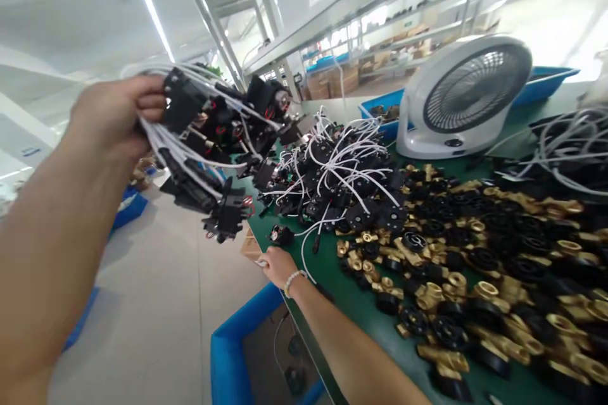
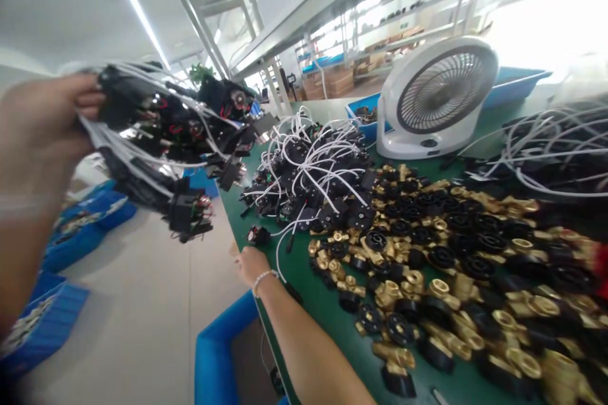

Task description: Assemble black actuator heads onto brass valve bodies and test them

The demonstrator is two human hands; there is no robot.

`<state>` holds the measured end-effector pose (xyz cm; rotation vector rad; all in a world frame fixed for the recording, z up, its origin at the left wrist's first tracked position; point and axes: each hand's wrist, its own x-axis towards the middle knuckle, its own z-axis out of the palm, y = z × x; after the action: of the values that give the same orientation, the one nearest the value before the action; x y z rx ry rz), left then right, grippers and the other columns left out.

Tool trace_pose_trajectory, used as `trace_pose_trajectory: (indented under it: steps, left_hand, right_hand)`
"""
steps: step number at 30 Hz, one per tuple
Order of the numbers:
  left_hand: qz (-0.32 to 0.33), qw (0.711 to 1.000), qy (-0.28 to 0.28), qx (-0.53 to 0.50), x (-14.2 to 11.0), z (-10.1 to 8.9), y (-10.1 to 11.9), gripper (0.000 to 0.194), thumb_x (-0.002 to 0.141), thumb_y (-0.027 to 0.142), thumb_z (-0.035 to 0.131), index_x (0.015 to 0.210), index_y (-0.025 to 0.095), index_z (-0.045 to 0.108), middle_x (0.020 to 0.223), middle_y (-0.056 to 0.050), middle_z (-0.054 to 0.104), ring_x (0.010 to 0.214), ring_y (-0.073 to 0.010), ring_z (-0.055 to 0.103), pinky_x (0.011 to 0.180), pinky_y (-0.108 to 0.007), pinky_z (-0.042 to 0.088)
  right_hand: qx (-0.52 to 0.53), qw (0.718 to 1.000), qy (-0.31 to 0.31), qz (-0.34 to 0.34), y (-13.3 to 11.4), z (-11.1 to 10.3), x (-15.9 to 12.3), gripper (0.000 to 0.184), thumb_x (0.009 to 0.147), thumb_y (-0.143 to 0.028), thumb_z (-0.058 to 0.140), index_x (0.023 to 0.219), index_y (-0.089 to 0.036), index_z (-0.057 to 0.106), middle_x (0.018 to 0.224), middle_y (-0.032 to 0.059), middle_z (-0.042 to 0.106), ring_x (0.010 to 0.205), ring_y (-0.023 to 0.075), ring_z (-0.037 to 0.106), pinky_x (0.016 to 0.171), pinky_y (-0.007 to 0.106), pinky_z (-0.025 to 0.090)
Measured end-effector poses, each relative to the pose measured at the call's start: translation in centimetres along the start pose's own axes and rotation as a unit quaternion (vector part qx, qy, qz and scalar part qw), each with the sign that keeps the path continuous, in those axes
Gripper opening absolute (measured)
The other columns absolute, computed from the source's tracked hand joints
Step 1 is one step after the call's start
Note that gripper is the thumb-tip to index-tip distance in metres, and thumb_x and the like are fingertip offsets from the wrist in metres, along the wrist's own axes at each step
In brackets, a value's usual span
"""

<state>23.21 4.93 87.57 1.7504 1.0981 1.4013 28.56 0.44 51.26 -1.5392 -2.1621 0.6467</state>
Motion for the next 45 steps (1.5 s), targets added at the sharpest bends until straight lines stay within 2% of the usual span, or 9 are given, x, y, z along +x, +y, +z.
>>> trace_pose_trajectory:
  steps: [4,6,7,11,17,27,33,40,45]
  left_hand:
    - [-0.013,0.997,-0.07,-0.017,3.4,8.3,-0.1,0.038,0.107,0.019,0.034,0.082,0.012,0.061,0.072,0.001,0.053,0.074,-0.0111,0.064,0.062,-0.02,0.049]
    - [-0.022,0.996,-0.088,-0.011,4.7,12.6,-1.5,0.018,0.104,0.027,0.054,0.104,0.013,0.065,0.094,-0.003,0.067,0.082,-0.0159,0.067,0.068,-0.029,0.057]
    - [-0.023,0.995,-0.099,-0.001,5.3,14.8,-2.4,0.028,0.107,0.029,0.043,0.111,0.011,0.065,0.099,-0.005,0.065,0.087,-0.0141,0.068,0.074,-0.029,0.058]
    - [-0.027,0.992,-0.112,0.05,6.4,21.9,-7.4,0.027,0.1,0.035,0.062,0.117,0.014,0.064,0.109,-0.007,0.068,0.088,-0.0166,0.068,0.075,-0.033,0.061]
    - [0.023,0.981,-0.078,0.178,5.5,24.7,-15.1,0.034,0.097,0.036,0.065,0.124,0.015,0.063,0.124,-0.01,0.066,0.108,-0.0236,0.067,0.091,-0.044,0.06]
    - [0.178,0.934,-0.082,0.298,1.0,18.8,-20.2,0.063,0.092,0.046,0.067,0.142,0.011,0.052,0.147,-0.022,0.054,0.143,-0.0374,0.046,0.121,-0.059,0.033]
    - [0.189,0.933,-0.078,0.298,-6.6,10.1,-24.1,0.065,0.098,0.057,0.051,0.148,0.016,0.046,0.154,-0.017,0.05,0.148,-0.0312,0.041,0.127,-0.049,0.027]
    - [-0.13,0.908,-0.007,0.398,-18.8,-3.6,-38.1,0.039,0.1,0.038,0.06,0.132,0.017,0.059,0.139,-0.013,0.059,0.129,-0.0294,0.057,0.11,-0.056,0.047]
    - [-0.384,0.817,-0.079,0.422,-30.9,-7.9,-48.2,0.035,0.098,0.037,0.063,0.128,0.018,0.062,0.131,-0.011,0.063,0.113,-0.0244,0.065,0.096,-0.047,0.058]
  right_hand:
    - [0.033,0.999,-0.002,0.005,0.2,-0.2,-0.2,0.034,0.1,-0.037,0.063,0.126,-0.016,0.063,0.127,0.01,0.064,0.112,0.0222,0.064,0.095,0.044,0.057]
    - [0.042,0.999,-0.002,0.005,0.2,-0.2,-0.3,0.033,0.099,-0.037,0.063,0.126,-0.016,0.063,0.127,0.01,0.064,0.112,0.0224,0.064,0.096,0.044,0.057]
    - [0.044,0.999,-0.003,0.004,0.2,-0.2,-0.3,0.033,0.099,-0.037,0.063,0.126,-0.016,0.063,0.127,0.01,0.064,0.113,0.0225,0.064,0.096,0.045,0.057]
    - [0.052,0.999,-0.009,0.001,0.4,0.1,-0.2,0.033,0.099,-0.036,0.064,0.125,-0.016,0.063,0.128,0.01,0.064,0.114,0.0229,0.064,0.097,0.045,0.056]
    - [0.064,0.998,-0.015,0.004,0.6,0.4,0.1,0.033,0.099,-0.036,0.063,0.125,-0.016,0.064,0.127,0.01,0.064,0.113,0.0227,0.064,0.097,0.045,0.056]
    - [0.062,0.998,-0.005,0.0,0.2,-0.7,-0.2,0.033,0.1,-0.036,0.063,0.125,-0.016,0.064,0.126,0.0098,0.064,0.112,0.0222,0.065,0.096,0.044,0.057]
    - [0.015,1.0,-0.006,0.021,-0.4,-1.9,-0.6,0.033,0.1,-0.037,0.063,0.125,-0.016,0.063,0.123,0.0091,0.065,0.107,0.0207,0.066,0.092,0.041,0.058]
    - [-0.088,0.995,-0.023,0.045,-2.2,-0.6,-0.2,0.047,0.102,-0.009,0.037,0.148,-0.006,0.046,0.132,0.0207,0.057,0.126,0.0265,0.053,0.103,0.04,0.047]
    - [-0.157,0.985,-0.038,0.052,-2.2,0.8,1.5,0.057,0.096,-0.005,0.037,0.153,-0.002,0.039,0.128,0.0245,0.056,0.118,0.0294,0.054,0.095,0.04,0.048]
